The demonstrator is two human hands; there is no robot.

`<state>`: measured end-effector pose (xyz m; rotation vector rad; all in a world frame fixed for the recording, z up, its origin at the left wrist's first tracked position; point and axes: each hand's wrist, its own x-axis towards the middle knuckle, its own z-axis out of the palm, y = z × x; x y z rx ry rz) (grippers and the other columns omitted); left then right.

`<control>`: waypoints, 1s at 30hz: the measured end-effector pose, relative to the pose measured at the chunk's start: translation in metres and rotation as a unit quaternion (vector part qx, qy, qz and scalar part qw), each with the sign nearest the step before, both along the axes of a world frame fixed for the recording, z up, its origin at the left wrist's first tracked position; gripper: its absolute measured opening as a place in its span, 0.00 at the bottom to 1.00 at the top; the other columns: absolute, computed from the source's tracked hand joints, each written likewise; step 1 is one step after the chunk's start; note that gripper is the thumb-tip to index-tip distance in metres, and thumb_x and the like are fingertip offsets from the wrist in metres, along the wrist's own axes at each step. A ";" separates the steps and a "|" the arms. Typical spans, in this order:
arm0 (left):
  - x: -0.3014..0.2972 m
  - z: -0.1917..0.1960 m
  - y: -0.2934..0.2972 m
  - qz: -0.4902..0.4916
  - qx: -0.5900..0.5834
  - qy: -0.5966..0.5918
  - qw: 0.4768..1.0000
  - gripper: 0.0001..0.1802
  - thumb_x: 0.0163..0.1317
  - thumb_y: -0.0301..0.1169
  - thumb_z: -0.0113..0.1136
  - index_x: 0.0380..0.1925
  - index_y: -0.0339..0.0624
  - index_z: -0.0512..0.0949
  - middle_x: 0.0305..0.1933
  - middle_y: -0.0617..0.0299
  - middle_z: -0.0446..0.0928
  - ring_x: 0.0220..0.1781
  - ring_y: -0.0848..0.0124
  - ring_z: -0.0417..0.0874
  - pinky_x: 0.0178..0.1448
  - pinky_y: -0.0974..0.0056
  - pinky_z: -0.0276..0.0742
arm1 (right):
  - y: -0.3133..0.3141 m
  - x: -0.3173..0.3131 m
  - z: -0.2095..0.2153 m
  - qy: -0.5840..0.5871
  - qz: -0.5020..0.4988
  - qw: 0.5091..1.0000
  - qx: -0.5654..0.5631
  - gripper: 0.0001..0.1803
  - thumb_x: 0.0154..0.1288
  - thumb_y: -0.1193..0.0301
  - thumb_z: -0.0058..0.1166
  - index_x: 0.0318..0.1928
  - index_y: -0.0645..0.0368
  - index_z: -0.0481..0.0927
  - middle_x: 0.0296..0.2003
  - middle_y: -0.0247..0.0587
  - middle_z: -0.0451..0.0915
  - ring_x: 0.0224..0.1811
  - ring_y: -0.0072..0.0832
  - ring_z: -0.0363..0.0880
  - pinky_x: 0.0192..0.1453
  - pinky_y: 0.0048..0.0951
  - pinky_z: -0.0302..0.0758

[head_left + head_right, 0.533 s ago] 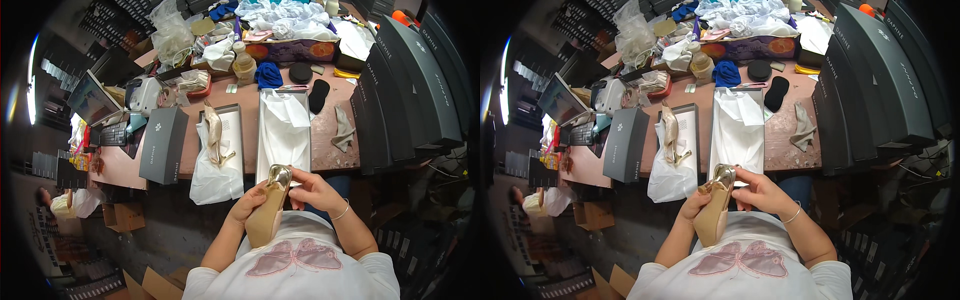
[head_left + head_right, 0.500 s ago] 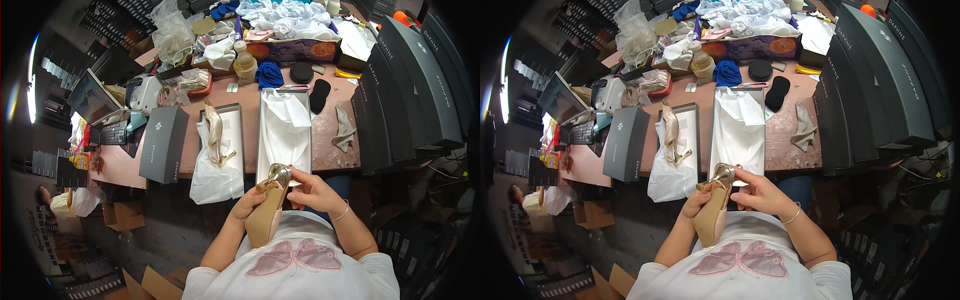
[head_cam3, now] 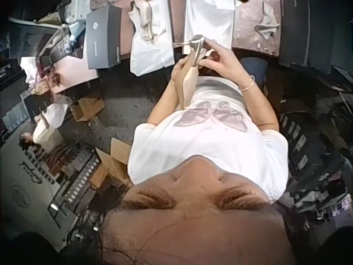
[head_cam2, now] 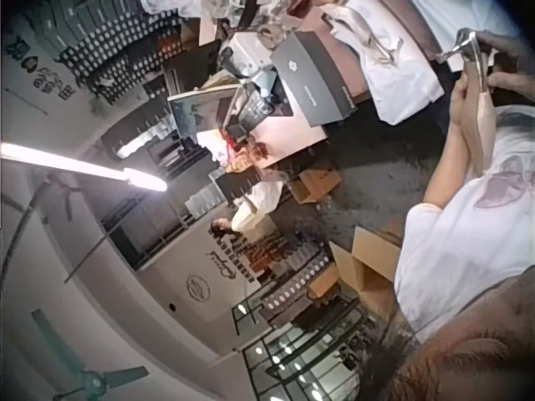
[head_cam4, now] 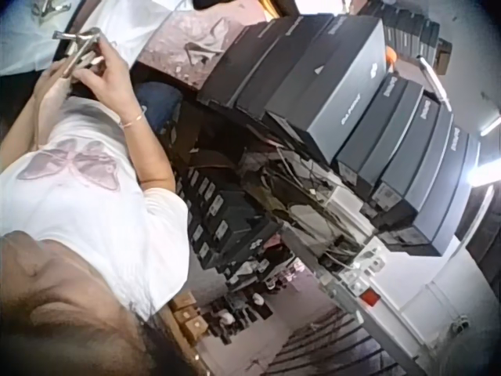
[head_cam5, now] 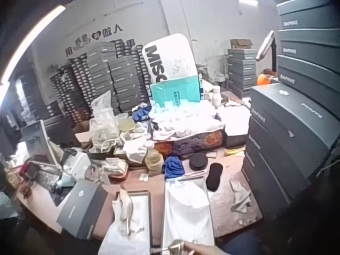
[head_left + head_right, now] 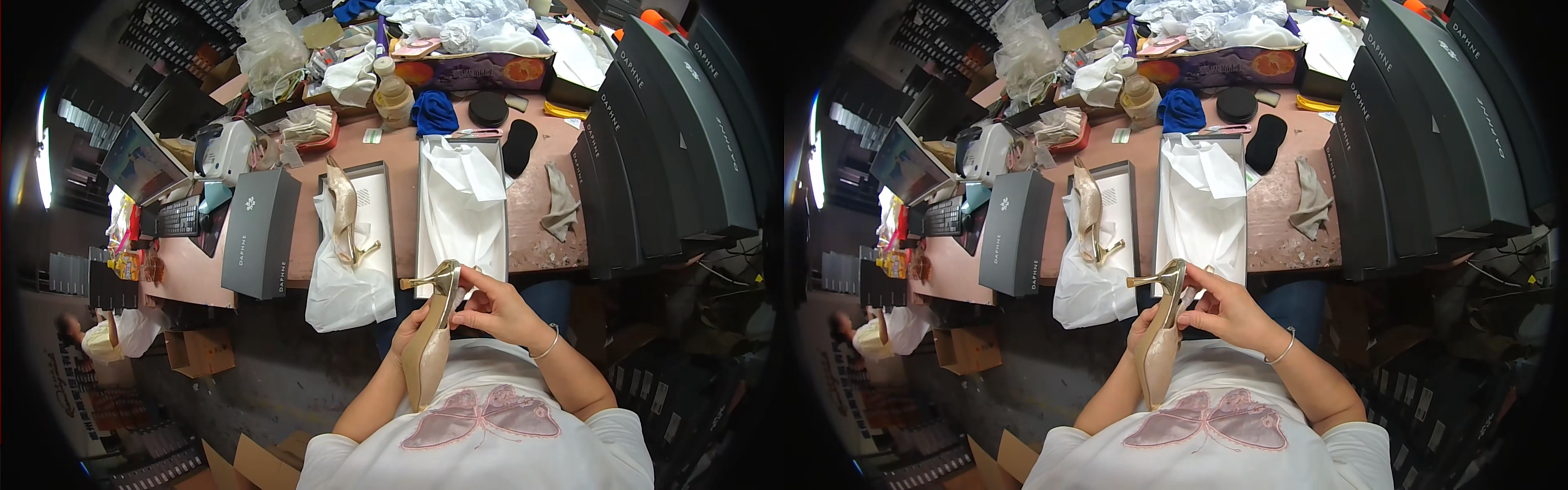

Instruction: Inspecting a pair of gold high-heeled shoes and preparing them for packing into a shoebox with tissue paper.

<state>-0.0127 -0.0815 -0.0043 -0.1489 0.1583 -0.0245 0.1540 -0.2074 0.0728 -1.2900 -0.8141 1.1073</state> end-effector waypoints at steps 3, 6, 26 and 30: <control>0.000 0.004 0.001 0.004 0.044 0.017 0.999 0.28 0.66 0.34 0.51 0.65 0.40 0.62 0.50 0.49 0.77 0.48 0.61 0.82 0.51 0.62 0.82 | -0.001 -0.003 -0.002 0.015 -0.021 1.000 0.004 0.41 0.59 0.75 0.65 0.69 0.64 0.59 0.50 0.40 0.75 0.32 0.13 0.74 0.35 0.16 0.74; 0.001 0.013 0.001 0.015 0.124 0.064 0.990 0.27 0.67 0.37 0.51 0.63 0.39 0.63 0.48 0.50 0.77 0.47 0.61 0.82 0.50 0.63 0.82 | -0.001 -0.004 0.006 0.031 -0.030 0.999 0.005 0.39 0.59 0.75 0.65 0.69 0.64 0.60 0.48 0.39 0.76 0.32 0.13 0.73 0.35 0.16 0.74; 0.078 0.190 0.067 0.037 0.963 -0.127 0.235 0.28 0.53 0.27 0.63 0.56 0.40 0.72 0.53 0.51 0.75 0.52 0.52 0.78 0.54 0.55 0.74 | -0.048 0.039 0.018 0.202 0.296 0.933 -0.018 0.48 0.63 0.65 0.60 0.75 0.58 0.45 0.59 0.45 0.71 0.59 0.26 0.68 0.62 0.26 0.66; 0.172 0.146 0.148 0.097 0.993 0.050 0.048 0.30 0.50 0.28 0.65 0.57 0.44 0.73 0.63 0.49 0.69 0.66 0.52 0.67 0.64 0.52 0.66 | -0.114 0.035 0.001 0.273 0.105 0.956 0.016 0.33 0.58 0.64 0.58 0.61 0.69 0.67 0.37 0.41 0.78 0.37 0.21 0.75 0.45 0.23 0.73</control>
